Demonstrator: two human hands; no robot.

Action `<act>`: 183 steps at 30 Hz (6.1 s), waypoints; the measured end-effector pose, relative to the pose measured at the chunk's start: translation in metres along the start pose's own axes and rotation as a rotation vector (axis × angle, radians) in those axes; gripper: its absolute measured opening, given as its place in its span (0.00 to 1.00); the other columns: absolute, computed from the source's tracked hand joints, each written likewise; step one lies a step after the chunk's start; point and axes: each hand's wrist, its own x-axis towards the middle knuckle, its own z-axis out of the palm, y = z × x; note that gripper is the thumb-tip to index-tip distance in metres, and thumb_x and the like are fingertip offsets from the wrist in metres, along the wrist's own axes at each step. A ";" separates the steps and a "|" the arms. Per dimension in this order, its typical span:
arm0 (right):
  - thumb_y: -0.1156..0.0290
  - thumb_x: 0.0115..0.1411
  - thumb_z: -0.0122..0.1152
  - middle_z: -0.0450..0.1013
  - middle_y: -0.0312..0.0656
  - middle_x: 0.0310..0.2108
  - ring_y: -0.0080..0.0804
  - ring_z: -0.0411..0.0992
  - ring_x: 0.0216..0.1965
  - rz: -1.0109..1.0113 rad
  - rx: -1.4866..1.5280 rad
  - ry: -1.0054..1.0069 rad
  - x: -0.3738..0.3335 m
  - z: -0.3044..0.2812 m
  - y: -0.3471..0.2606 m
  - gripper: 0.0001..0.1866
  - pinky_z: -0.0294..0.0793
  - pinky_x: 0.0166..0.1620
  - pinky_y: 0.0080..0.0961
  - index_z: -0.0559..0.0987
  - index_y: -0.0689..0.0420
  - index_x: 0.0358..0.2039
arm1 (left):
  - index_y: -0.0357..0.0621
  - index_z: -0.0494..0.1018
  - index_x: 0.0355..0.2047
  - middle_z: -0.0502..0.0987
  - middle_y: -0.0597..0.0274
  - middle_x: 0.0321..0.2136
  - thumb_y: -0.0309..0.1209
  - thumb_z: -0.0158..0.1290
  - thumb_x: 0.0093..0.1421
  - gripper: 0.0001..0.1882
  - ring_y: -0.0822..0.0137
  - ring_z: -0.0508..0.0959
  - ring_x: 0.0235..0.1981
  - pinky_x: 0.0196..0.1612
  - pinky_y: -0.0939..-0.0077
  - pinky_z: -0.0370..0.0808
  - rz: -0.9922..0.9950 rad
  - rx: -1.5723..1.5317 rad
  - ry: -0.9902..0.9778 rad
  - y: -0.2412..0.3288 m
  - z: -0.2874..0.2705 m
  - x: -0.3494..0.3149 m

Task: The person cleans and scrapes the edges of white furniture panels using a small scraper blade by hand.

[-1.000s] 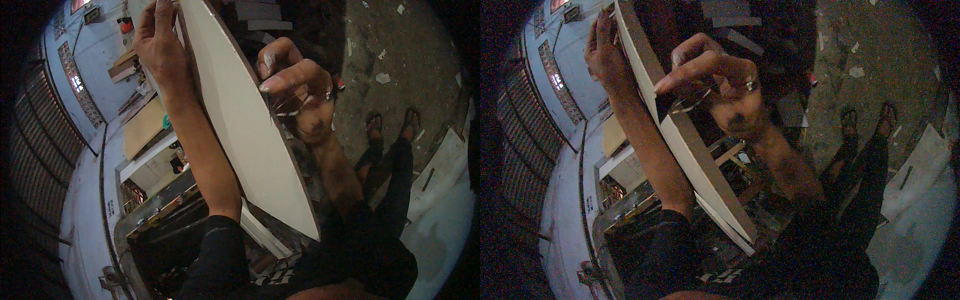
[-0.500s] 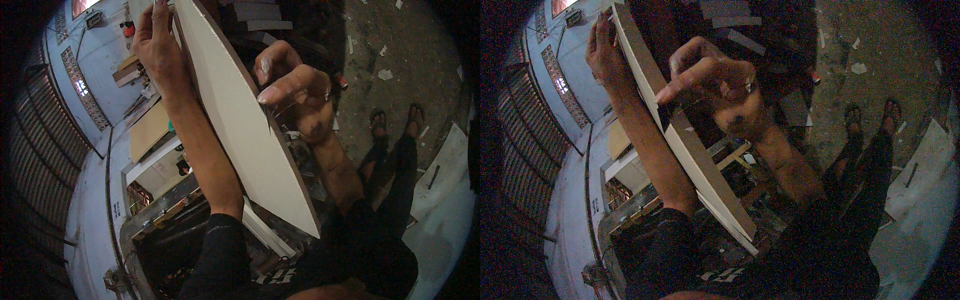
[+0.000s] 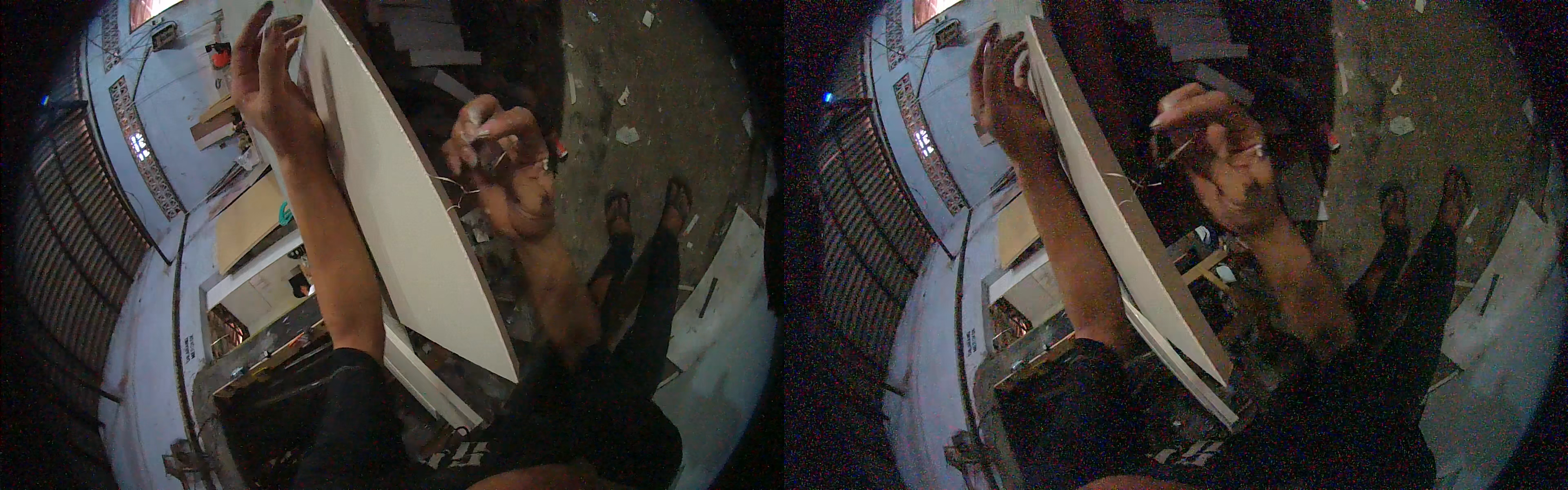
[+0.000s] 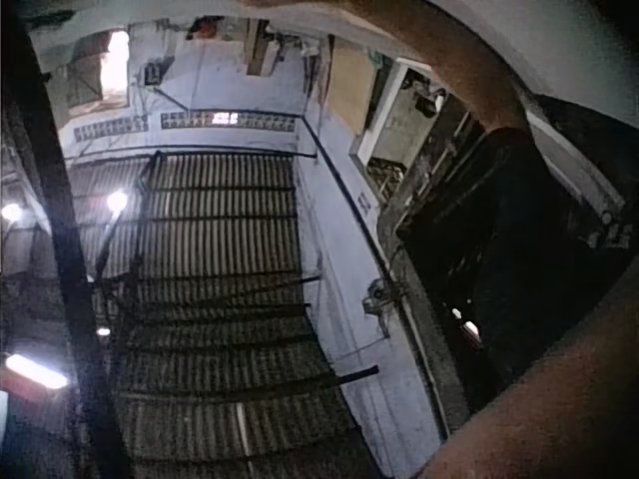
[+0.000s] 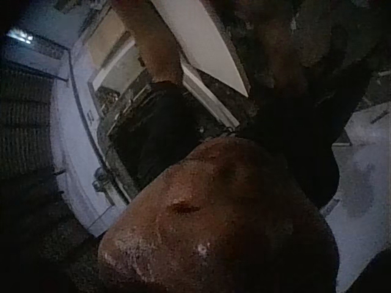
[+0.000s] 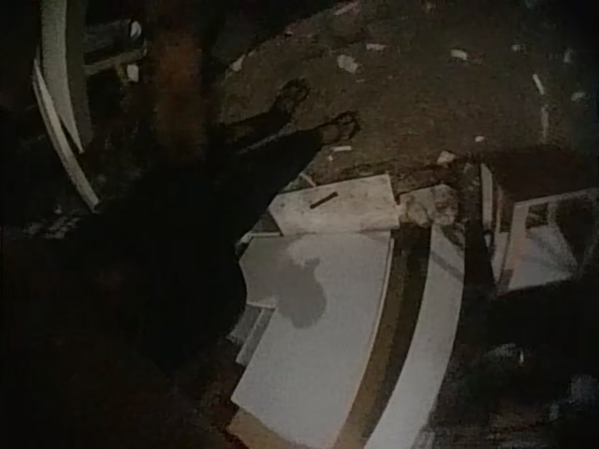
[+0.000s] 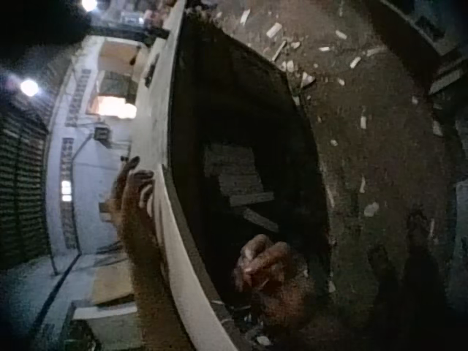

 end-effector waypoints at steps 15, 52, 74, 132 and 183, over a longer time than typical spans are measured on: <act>0.71 0.63 0.51 0.64 0.41 0.43 0.28 0.62 0.37 0.040 0.034 0.061 -0.010 -0.039 -0.047 0.11 0.63 0.40 0.28 0.73 0.54 0.47 | 0.43 0.69 0.55 0.79 0.62 0.42 0.57 0.62 0.39 0.46 0.57 0.67 0.59 0.66 0.45 0.37 0.143 0.335 -1.288 0.145 0.007 0.048; 0.74 0.61 0.55 0.68 0.42 0.41 0.29 0.65 0.46 0.058 -0.218 -0.042 0.005 0.020 -0.019 0.09 0.61 0.53 0.26 0.74 0.61 0.42 | 0.36 0.60 0.54 0.75 0.49 0.42 0.30 0.51 0.63 0.22 0.62 0.77 0.44 0.48 0.70 0.74 -0.351 -0.191 0.143 0.019 0.020 0.008; 0.79 0.57 0.57 0.64 0.44 0.41 0.27 0.65 0.42 -0.008 -0.097 -0.025 0.000 0.024 -0.013 0.11 0.64 0.48 0.22 0.75 0.59 0.41 | 0.32 0.70 0.48 0.77 0.48 0.42 0.35 0.48 0.65 0.18 0.61 0.78 0.42 0.46 0.71 0.75 -0.394 -0.151 0.104 0.006 0.017 0.006; 0.80 0.58 0.54 0.65 0.43 0.37 0.25 0.64 0.36 -0.153 -0.115 -0.123 -0.046 -0.006 -0.027 0.08 0.64 0.40 0.19 0.75 0.57 0.39 | 0.31 0.71 0.49 0.75 0.52 0.47 0.35 0.47 0.65 0.19 0.63 0.74 0.48 0.51 0.73 0.71 -0.338 -0.131 0.011 -0.012 0.019 0.021; 0.77 0.60 0.54 0.67 0.42 0.35 0.24 0.65 0.34 0.197 -0.301 -0.050 -0.103 0.000 -0.044 0.08 0.64 0.38 0.17 0.76 0.58 0.40 | 0.33 0.72 0.49 0.75 0.52 0.47 0.38 0.49 0.64 0.20 0.62 0.74 0.48 0.51 0.71 0.71 -0.288 -0.110 -0.049 -0.014 0.015 0.015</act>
